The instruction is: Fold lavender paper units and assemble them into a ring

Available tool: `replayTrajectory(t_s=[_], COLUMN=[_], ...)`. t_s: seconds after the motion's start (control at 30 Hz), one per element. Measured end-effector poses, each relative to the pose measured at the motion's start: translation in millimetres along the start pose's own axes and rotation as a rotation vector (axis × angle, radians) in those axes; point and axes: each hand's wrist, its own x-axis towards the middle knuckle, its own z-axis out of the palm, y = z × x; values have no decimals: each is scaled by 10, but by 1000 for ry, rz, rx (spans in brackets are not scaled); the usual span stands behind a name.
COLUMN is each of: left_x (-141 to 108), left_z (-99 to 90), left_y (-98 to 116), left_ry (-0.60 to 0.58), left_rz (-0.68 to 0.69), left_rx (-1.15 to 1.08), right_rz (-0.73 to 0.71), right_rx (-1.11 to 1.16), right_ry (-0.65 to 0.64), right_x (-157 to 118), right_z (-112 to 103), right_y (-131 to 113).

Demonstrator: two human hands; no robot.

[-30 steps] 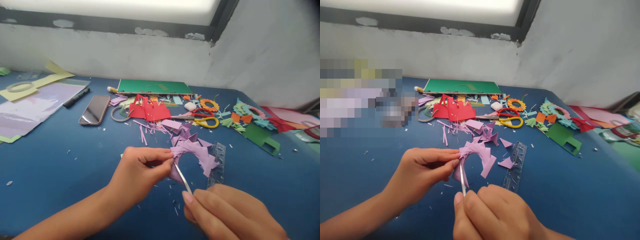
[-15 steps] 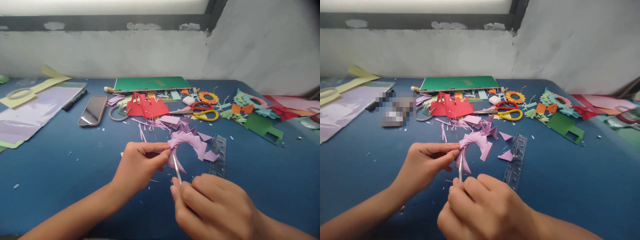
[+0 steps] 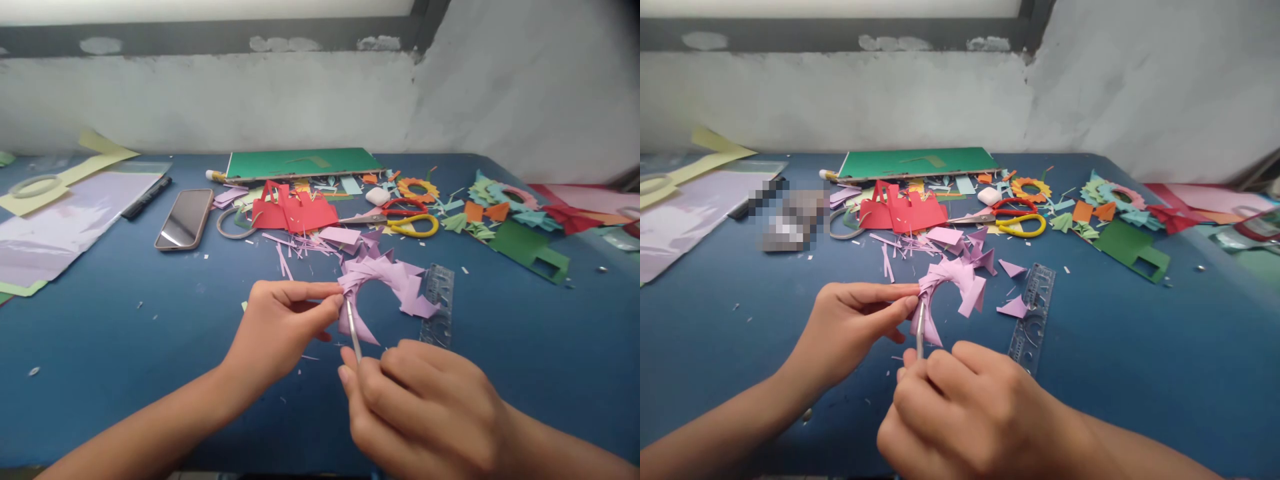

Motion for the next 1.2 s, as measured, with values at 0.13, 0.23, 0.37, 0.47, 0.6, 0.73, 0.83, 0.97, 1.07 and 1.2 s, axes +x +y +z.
replayTrajectory(t_s=[0.13,0.23,0.37,0.47,0.6,0.73,0.83,0.97,1.07,1.2], left_x=[10,11,8,7,8,13,17,16,8,-8], left_z=[-12,-23,-35,-43,-58,-62,-53,-37,-33,-34], left_y=[-17,-28,-25,-15,-4,10,20,25,25,36], left_ry=[-11,-15,-32,-38,-53,-66,-57,-58,-46,-32], left_rz=[4,2,-6,-11,-17,-26,-25,-7,13,35], left_rx=[24,33,13,-2,-48,-99,-112,-120,-103,-80], right_rz=[-20,-41,-83,-94,-116,-104,-7,4,43,277], right_rx=[0,2,-30,-37,-30,-20,3,46,26,-51], right_ry=[-4,6,24,33,41,36,57,28,29,75], right_x=[-24,-37,-56,-66,-59,-18,0,-8,-1,22], right_z=[12,18,33,35,-4,-68,-78,-59,-85,-166], right_y=[2,23,62,80,80,61,70,92,34,-39])
